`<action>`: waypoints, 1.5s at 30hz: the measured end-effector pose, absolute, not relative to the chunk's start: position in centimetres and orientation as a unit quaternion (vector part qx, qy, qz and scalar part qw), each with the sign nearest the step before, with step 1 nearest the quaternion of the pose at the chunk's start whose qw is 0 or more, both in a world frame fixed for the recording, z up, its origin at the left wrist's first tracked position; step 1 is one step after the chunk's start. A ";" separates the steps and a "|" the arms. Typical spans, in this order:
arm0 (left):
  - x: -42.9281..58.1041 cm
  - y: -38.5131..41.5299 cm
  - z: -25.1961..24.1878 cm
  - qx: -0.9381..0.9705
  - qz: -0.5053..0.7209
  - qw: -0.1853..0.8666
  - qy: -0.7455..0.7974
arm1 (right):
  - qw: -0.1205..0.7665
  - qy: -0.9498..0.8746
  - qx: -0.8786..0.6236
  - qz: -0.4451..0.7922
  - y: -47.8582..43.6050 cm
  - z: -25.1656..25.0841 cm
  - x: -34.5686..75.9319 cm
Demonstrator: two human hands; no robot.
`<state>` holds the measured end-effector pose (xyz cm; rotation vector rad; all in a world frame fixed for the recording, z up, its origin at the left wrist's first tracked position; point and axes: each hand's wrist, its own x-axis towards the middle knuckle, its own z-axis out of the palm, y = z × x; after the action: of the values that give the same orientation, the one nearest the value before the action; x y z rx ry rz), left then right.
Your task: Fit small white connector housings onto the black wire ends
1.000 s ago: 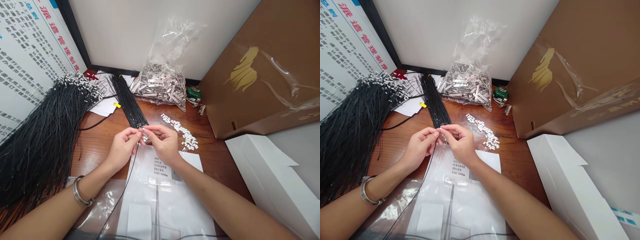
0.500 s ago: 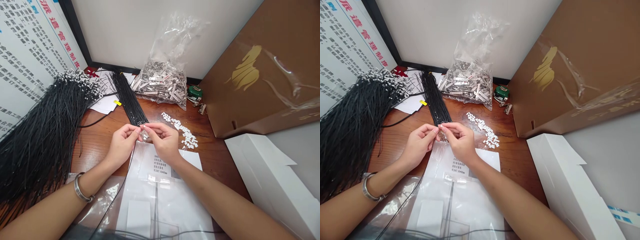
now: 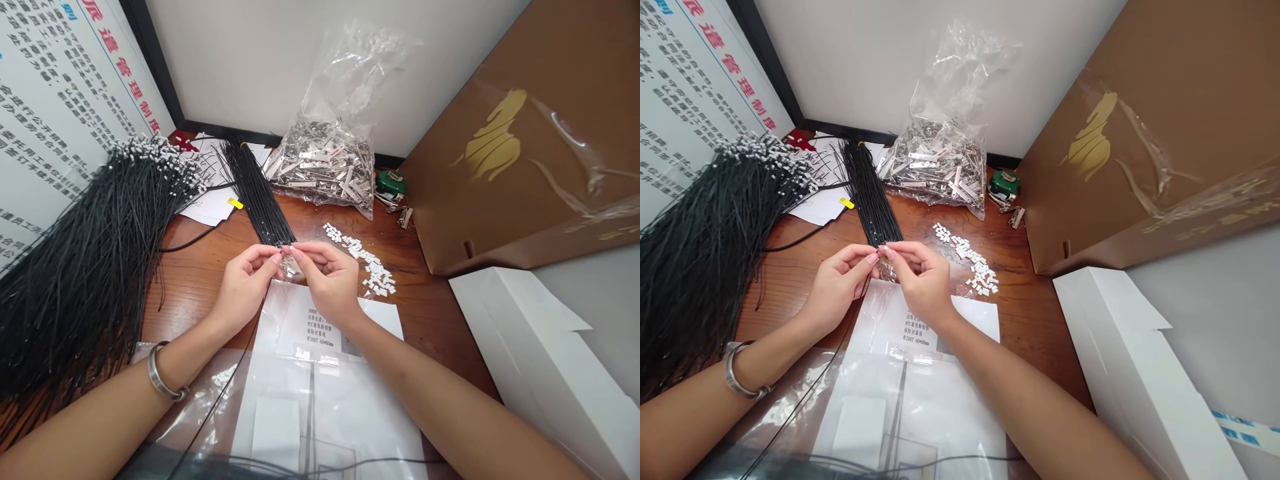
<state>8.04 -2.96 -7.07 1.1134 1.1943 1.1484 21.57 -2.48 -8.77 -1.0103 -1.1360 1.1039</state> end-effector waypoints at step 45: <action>8.0 -3.2 -7.1 0.475 0.499 0.531 0.493 | 0.567 -0.490 -0.463 0.473 -1.8 -8.9 21.9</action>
<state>8.05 -3.18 -7.14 1.1334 1.1767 1.1898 21.86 -1.80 -8.92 -1.0889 -1.1515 1.1112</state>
